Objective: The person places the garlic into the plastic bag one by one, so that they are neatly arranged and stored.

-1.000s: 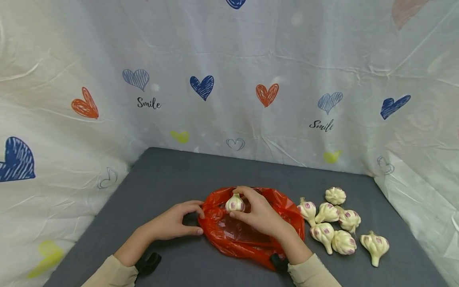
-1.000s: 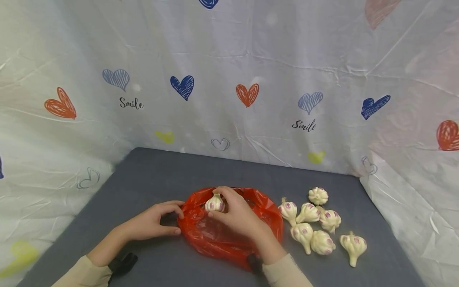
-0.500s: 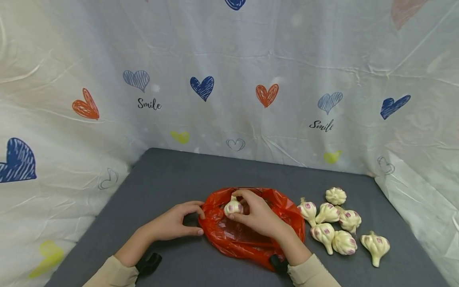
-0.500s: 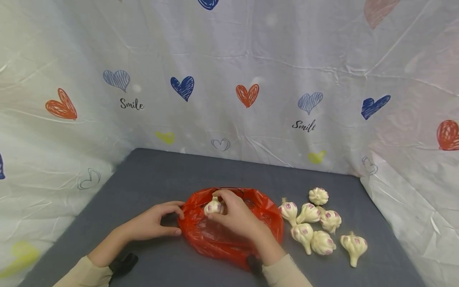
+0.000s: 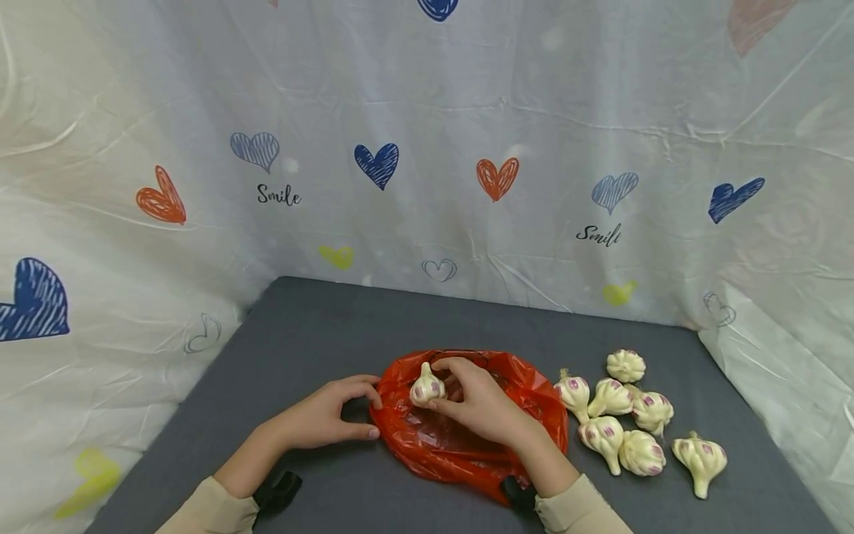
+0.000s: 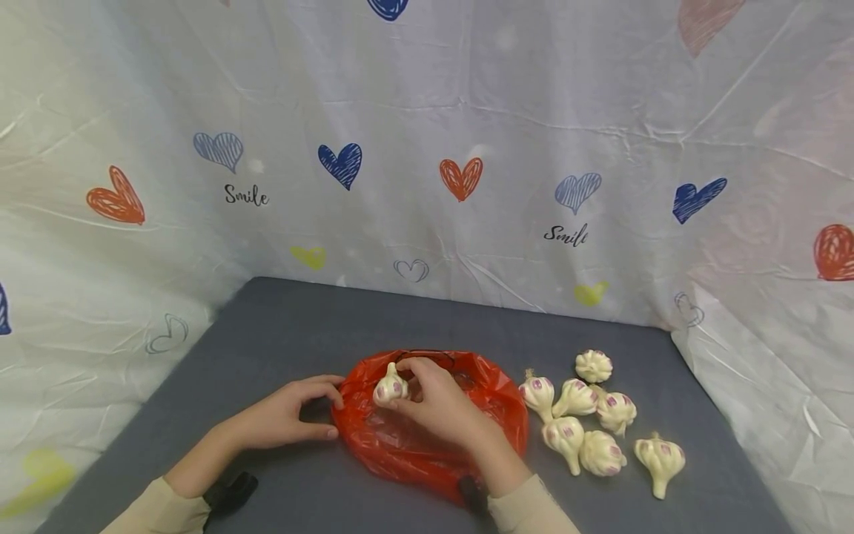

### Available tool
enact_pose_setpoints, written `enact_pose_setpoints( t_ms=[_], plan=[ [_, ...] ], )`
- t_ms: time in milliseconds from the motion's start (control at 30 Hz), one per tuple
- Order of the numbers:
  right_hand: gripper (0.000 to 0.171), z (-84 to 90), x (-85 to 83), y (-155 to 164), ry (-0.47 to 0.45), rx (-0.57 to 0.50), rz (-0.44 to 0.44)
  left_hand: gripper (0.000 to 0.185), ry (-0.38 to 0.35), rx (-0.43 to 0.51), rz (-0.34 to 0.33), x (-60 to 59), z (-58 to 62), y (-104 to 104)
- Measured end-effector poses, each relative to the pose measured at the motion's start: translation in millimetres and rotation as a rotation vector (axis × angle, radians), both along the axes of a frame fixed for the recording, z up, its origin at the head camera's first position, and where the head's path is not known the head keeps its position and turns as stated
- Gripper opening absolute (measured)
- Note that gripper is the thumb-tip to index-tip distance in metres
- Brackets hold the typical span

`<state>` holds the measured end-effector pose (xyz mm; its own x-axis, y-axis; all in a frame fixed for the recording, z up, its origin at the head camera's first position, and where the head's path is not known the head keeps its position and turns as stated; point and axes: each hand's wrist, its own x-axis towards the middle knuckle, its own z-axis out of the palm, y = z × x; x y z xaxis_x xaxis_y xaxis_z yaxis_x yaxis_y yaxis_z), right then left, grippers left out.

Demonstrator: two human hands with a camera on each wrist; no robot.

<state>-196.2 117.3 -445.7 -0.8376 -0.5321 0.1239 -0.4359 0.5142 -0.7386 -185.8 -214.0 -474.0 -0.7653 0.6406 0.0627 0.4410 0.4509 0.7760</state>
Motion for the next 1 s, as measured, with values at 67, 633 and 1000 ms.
enact_pose_setpoints(
  t_ms=[67, 633, 1000],
  plan=[
    [0.060, 0.0, 0.1, -0.4, 0.005, 0.006, 0.000, 0.030, -0.004, 0.000, 0.001, 0.6, 0.4, 0.2],
    [0.060, 1.0, 1.1, 0.3, 0.028, 0.018, -0.001, 0.029, -0.005, 0.004, -0.003, 0.9, 0.9, 2.0],
    [0.058, 3.3, 2.3, -1.4, 0.026, 0.004, 0.011, 0.028, 0.001, -0.003, -0.003, 1.5, 0.4, 0.5]
  ],
)
